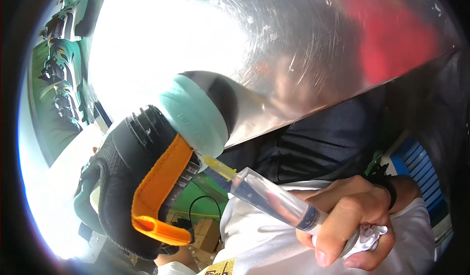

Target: Applying adhesive to the seam of a sneaker outsole using a large syringe.

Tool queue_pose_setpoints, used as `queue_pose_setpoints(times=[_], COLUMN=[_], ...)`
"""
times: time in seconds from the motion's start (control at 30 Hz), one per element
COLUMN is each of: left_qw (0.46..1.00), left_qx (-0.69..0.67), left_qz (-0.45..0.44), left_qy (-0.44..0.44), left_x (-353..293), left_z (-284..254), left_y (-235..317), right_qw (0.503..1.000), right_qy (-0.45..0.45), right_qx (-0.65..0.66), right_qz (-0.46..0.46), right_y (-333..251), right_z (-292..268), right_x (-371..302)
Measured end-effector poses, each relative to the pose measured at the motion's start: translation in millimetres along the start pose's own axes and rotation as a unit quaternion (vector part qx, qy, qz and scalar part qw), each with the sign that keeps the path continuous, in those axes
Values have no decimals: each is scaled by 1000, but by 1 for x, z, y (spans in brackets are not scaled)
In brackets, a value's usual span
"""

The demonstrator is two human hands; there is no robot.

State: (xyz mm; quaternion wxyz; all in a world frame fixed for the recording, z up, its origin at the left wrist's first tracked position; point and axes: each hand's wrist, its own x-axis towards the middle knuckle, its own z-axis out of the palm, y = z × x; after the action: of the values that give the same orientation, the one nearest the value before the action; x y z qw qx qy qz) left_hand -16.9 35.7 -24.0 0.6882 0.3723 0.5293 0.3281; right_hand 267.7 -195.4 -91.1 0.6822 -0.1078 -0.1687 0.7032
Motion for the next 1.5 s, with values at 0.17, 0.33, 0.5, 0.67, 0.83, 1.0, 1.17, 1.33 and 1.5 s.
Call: queue_pose_setpoints(times=[0.17, 0.33, 0.5, 0.67, 0.83, 1.0, 1.17, 1.33, 1.5], left_qw=[999, 998, 997, 996, 993, 987, 980, 968, 951], left_qx=[24, 27, 35, 41, 47, 61, 66, 36, -9], left_qz=[-11, -23, -28, -51, -98, -148, -175, -202, -223], left_qy=[41, 48, 56, 58, 42, -7, -67, -141, -212], left_x=[-29, -32, -37, -53, -82, -102, -106, -99, -89], left_z=[-15, -21, -26, -27, -34, -26, -16, -7, 18], left_y=[-1, -9, -10, -15, -29, -51, -70, -83, -88], right_qw=[994, 996, 993, 988, 984, 989, 990, 993, 998], right_qy=[-46, -15, -15, -20, -26, -18, -46, -34, 8], right_qx=[-75, -67, -85, -89, -128, -123, -101, -95, -56], right_qz=[-66, -54, -83, -129, -118, -81, -91, -57, -13], right_y=[3, 5, 10, 18, 19, 12, 15, 9, 10], right_z=[-11, -5, -4, -5, -6, -2, -4, 6, 25], right_x=[11, 2, 4, 1, -2, -11, -13, -17, -25])
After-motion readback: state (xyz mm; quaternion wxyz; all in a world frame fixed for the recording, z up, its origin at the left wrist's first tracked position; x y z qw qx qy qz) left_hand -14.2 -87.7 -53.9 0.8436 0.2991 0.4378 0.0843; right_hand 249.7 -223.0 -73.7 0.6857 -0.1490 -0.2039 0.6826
